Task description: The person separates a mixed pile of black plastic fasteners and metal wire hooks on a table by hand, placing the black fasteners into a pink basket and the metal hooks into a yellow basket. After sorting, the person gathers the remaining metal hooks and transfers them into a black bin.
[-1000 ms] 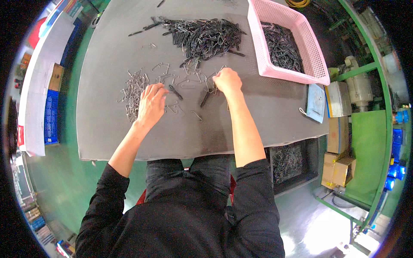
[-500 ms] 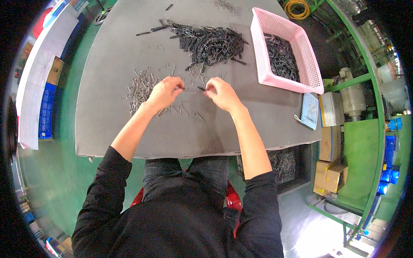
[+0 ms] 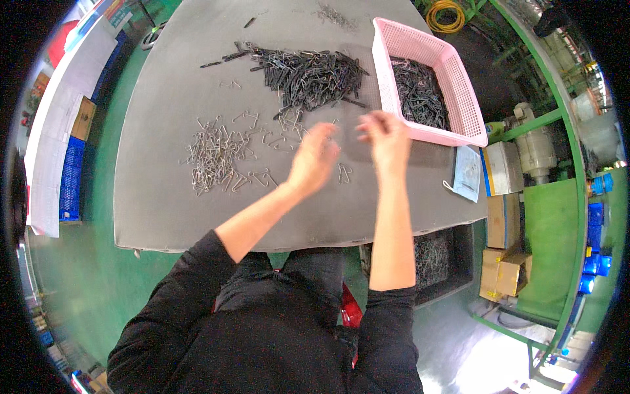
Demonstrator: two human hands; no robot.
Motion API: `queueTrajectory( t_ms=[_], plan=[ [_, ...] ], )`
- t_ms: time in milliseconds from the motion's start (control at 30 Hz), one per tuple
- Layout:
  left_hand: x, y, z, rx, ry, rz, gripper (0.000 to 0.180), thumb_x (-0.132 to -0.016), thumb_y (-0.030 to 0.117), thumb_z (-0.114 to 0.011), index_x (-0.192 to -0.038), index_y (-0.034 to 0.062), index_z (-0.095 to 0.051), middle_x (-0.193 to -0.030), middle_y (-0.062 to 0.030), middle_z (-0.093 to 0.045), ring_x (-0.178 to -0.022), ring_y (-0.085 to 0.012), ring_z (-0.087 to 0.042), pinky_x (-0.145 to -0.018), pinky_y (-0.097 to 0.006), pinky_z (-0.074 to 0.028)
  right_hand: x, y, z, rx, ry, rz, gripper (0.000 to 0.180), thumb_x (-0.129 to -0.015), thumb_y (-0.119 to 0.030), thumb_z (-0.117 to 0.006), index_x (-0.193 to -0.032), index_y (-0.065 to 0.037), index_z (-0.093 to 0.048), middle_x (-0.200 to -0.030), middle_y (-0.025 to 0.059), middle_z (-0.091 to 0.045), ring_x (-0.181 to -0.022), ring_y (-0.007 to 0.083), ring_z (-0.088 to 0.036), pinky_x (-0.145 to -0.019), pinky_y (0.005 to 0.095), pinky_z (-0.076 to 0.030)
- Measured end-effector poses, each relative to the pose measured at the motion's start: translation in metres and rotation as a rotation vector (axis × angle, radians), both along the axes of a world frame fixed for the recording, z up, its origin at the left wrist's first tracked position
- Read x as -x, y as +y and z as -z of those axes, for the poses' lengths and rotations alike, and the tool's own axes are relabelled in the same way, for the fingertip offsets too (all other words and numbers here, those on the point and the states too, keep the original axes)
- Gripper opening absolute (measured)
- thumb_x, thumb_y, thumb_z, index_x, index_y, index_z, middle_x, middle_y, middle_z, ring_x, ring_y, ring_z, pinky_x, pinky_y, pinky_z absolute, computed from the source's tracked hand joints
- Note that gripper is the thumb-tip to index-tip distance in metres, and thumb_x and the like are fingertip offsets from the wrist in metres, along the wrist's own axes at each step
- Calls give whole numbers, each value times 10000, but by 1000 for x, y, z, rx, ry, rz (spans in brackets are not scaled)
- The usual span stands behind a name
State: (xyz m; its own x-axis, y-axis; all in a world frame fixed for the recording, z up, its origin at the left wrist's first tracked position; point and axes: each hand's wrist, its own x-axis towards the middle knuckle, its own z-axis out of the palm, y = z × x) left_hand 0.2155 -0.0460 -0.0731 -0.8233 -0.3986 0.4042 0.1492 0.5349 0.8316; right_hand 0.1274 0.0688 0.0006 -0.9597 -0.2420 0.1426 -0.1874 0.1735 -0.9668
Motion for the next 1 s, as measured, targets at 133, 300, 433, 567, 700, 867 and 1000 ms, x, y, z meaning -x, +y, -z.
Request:
queueTrajectory(
  t_ms=[133,300,433,567,700,867,1000],
  plan=[
    [9,29,36,903,-93,436,503,-872,347,-423,-1330,154,-349,-1379,-9,-319,-1321,-217,-182,-1031,-591,-114,84,56,7,-313,471,331,153,-779,-115,-628,-877,-3,-593,-794,112,-640,-689,189,-622,-645,290,-478],
    [14,-34,31,975,-409,133,460,-897,257,-354,-1333,113,-331,-1402,-10,-290,-1324,-199,-195,-1033,-599,-82,104,52,14,-745,735,386,125,-756,-157,-626,-862,-90,-624,-907,74,-612,-876,235,-578,-748,373,-450],
    [-36,-107,32,1018,-543,-35,473,-888,222,-331,-1335,70,-304,-1394,-33,-302,-1309,-195,-238,-1036,-600,-58,105,48,19,-754,450,392,141,-754,-138,-615,-894,-119,-612,-977,105,-570,-959,278,-521,-786,375,-431],
    [-89,-174,15,1026,-671,-288,471,-807,153,-479,-1256,28,-408,-1313,-61,-382,-1278,-221,-283,-1026,-617,-57,100,41,22,-773,797,532,202,-744,-91,-595,-944,-113,-574,-1007,98,-547,-996,286,-495,-793,391,-426],
    [-74,-181,-5,874,-407,-334,328,-754,56,-526,-1081,30,-548,-1208,-82,-462,-1169,-249,-392,-1013,-599,-140,52,-3,9,-579,1062,173,225,-723,-58,-579,-945,-87,-557,-987,95,-543,-992,281,-494,-815,400,-408],
    [12,-168,21,446,-310,-226,328,-833,167,-480,-1129,27,-502,-1200,-122,-479,-1157,-290,-402,-1036,-472,-203,61,-58,66,-559,683,28,342,-778,-136,-585,-1092,-50,-482,-1073,169,-507,-1062,343,-443,-922,442,-342],
    [78,-166,60,459,-354,-364,555,-901,363,-373,-1311,-2,-296,-1336,-171,-356,-1285,-308,-262,-1055,-477,-143,110,-80,126,-805,360,243,565,-860,-399,-485,-1271,-33,-354,-1298,223,-376,-1239,380,-300,-1030,476,-219]
  ],
)
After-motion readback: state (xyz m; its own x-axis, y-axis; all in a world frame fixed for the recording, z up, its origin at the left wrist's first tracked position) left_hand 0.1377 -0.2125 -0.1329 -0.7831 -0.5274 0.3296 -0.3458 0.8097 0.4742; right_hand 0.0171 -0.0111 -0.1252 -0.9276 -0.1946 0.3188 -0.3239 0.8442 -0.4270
